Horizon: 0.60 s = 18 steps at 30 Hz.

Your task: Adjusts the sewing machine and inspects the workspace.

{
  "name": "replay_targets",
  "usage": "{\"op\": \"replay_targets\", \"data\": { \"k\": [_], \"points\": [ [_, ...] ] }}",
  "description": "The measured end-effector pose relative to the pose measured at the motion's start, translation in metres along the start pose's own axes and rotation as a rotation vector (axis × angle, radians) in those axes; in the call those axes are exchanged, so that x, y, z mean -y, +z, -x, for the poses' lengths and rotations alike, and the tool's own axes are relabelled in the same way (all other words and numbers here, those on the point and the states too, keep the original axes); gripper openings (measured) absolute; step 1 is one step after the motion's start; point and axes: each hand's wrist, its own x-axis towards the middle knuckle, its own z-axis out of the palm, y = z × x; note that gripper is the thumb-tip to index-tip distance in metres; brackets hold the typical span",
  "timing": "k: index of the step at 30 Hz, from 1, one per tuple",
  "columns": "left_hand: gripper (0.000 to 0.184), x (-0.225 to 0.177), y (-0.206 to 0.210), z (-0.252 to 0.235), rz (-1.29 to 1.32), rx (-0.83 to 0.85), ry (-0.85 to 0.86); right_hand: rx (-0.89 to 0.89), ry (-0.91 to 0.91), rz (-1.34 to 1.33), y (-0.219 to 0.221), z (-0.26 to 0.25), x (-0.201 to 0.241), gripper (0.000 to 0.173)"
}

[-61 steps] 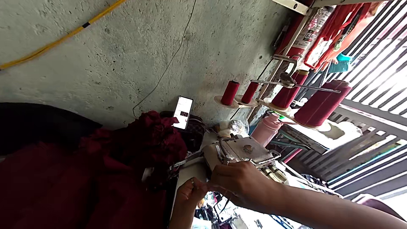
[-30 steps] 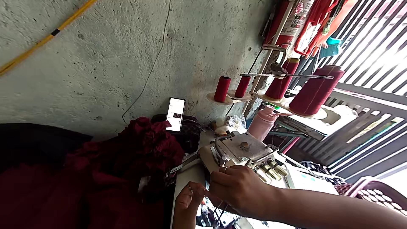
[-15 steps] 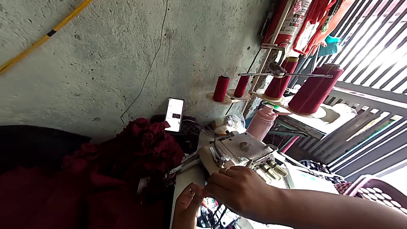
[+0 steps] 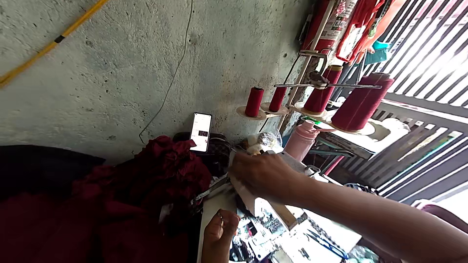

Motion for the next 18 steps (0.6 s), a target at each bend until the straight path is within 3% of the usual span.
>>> {"op": "replay_targets", "data": {
  "k": [3,5,8,11,18],
  "points": [
    [0.020,-0.001,0.001,0.000,-0.038,-0.010,-0.007,0.370,0.220,0.024,-0.008,-0.040,-0.018,0.043],
    [0.019,-0.001,0.000,0.000,-0.057,-0.005,-0.007,0.459,0.192,0.064,0.004,-0.060,-0.034,0.038],
    [0.019,0.000,0.000,0.000,-0.055,0.003,-0.004,0.488,0.008,0.097,0.036,-0.086,-0.058,0.025],
    [0.019,0.001,-0.001,-0.001,-0.034,0.005,0.001,0.486,-0.108,0.103,0.062,-0.111,-0.075,0.024],
    [0.019,0.000,-0.003,-0.001,-0.032,0.029,-0.005,0.451,-0.128,0.134,0.088,-0.152,-0.086,0.019]
  ]
}}
